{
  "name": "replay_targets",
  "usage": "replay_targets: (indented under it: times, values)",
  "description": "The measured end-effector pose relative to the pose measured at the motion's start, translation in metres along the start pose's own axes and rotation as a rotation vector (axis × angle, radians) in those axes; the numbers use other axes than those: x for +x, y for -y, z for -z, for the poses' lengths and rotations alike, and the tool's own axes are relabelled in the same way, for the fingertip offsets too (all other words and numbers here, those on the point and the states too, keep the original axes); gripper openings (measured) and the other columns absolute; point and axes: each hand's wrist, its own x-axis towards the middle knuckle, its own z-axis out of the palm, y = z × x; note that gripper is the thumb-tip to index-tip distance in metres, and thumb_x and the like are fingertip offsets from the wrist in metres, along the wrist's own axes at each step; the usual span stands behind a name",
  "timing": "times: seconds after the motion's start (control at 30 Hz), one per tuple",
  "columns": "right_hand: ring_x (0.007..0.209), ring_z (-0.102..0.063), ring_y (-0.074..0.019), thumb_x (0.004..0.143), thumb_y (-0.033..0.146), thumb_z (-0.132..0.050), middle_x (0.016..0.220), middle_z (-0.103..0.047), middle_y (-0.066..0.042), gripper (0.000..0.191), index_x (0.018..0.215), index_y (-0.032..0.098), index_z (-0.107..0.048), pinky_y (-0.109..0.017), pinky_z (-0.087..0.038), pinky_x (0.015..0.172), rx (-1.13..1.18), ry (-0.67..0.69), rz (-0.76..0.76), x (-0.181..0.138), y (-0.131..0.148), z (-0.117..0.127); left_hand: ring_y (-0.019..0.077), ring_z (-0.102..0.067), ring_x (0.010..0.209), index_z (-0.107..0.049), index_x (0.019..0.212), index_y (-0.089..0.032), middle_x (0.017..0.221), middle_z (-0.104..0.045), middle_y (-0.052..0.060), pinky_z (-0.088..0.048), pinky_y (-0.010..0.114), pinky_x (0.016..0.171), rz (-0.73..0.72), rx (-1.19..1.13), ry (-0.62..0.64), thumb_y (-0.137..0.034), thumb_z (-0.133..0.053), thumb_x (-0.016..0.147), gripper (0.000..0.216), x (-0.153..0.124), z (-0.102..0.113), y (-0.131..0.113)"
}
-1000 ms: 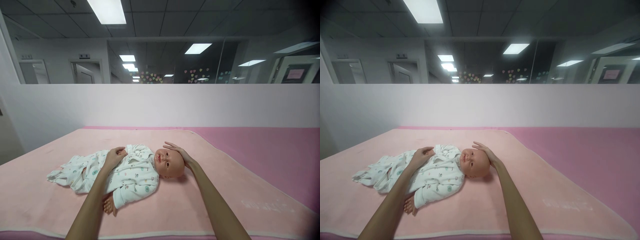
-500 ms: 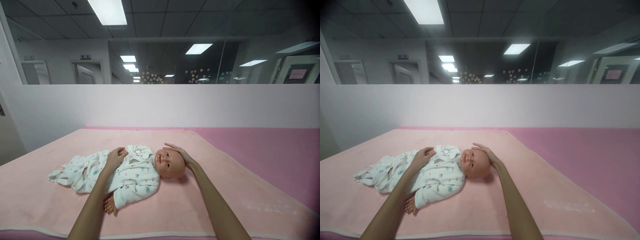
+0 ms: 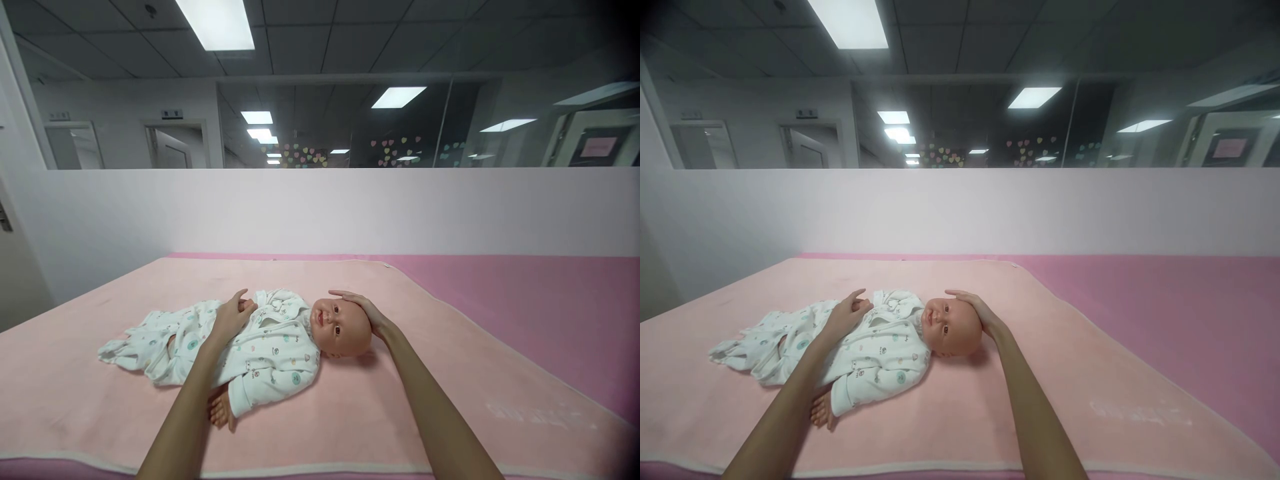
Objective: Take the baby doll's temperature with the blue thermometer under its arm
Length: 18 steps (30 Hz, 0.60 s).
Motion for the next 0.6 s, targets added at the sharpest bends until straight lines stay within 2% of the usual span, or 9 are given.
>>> replay_targets:
  times: [0.07,0.2,0.27,0.33,0.4,0.43,0.5,0.6]
  values:
    - [0.104,-0.052,-0.0223,0.071,0.037,-0.053,0.114,-0.058,-0.001,0.033,0.099,0.024,-0.064,-0.037,-0.038,0.094,-0.005,-0.001,0.007,-0.0003,0.0008,-0.0009,0.0207,-0.057,0.096,-0.048,0.119,-0.023,0.099,-0.065,0.004,-0.039,0.031,0.083,-0.010,-0.014,0.009,-0.043,-0.049,0.074,0.049,0.0001,0.0001,0.0000]
    - [0.106,-0.050,-0.0230,0.069,0.034,-0.055,0.110,-0.060,-0.002,0.029,0.092,0.021,-0.067,-0.035,-0.036,0.096,-0.039,-0.008,0.046,0.0009,0.0007,-0.0013,0.0208,-0.057,0.096,-0.059,0.105,-0.024,0.094,-0.067,0.003,-0.039,0.030,0.083,-0.014,0.001,0.044,-0.043,-0.048,0.075,0.037,0.0010,-0.0005,0.0001]
    - [0.107,-0.050,-0.0229,0.070,0.035,-0.054,0.113,-0.058,-0.002,0.031,0.095,0.021,-0.066,-0.034,-0.036,0.097,-0.035,-0.003,0.043,0.0013,-0.0006,-0.0002,0.0206,-0.057,0.096,-0.052,0.115,-0.025,0.097,-0.066,0.003,-0.038,0.030,0.083,-0.020,-0.003,0.015,-0.042,-0.048,0.075,0.044,0.0009,-0.0014,0.0005]
    - [0.108,-0.049,-0.0224,0.071,0.036,-0.053,0.118,-0.055,-0.002,0.037,0.104,0.023,-0.062,-0.035,-0.035,0.097,-0.022,-0.017,0.027,0.0011,-0.0026,0.0015,0.0204,-0.057,0.093,-0.038,0.128,-0.025,0.100,-0.064,0.004,-0.039,0.031,0.081,-0.015,-0.012,-0.019,-0.042,-0.049,0.074,0.058,0.0004,-0.0022,0.0009]
    - [0.108,-0.050,-0.0219,0.071,0.038,-0.053,0.122,-0.051,-0.001,0.045,0.115,0.028,-0.053,-0.037,-0.037,0.096,0.000,-0.050,0.000,0.0005,-0.0042,0.0029,0.0203,-0.058,0.090,-0.027,0.133,-0.023,0.101,-0.063,0.005,-0.040,0.031,0.080,-0.005,-0.021,-0.037,-0.043,-0.049,0.074,0.067,-0.0003,-0.0026,0.0011]
    - [0.107,-0.051,-0.0218,0.072,0.039,-0.053,0.123,-0.050,0.000,0.049,0.120,0.031,-0.048,-0.038,-0.037,0.095,0.012,-0.067,-0.010,0.0002,-0.0045,0.0033,0.0201,-0.058,0.090,-0.027,0.133,-0.023,0.100,-0.064,0.005,-0.040,0.031,0.079,-0.005,-0.026,-0.037,-0.044,-0.049,0.074,0.066,-0.0006,-0.0026,0.0011]
    - [0.105,-0.053,-0.0215,0.071,0.039,-0.054,0.123,-0.051,0.001,0.052,0.122,0.033,-0.044,-0.038,-0.038,0.094,0.025,-0.074,-0.010,0.0000,-0.0041,0.0030,0.0194,-0.058,0.093,-0.038,0.128,-0.024,0.098,-0.065,0.003,-0.039,0.030,0.081,-0.020,-0.030,-0.020,-0.043,-0.048,0.075,0.057,-0.0008,-0.0019,0.0005]
    - [0.104,-0.053,-0.0218,0.071,0.037,-0.054,0.116,-0.056,0.000,0.041,0.110,0.026,-0.058,-0.036,-0.037,0.096,0.000,-0.025,0.021,0.0007,-0.0017,0.0010,0.0191,-0.057,0.095,-0.057,0.109,-0.024,0.096,-0.066,0.002,-0.039,0.028,0.082,-0.023,-0.027,0.030,-0.042,-0.048,0.075,0.040,-0.0003,-0.0004,-0.0011]
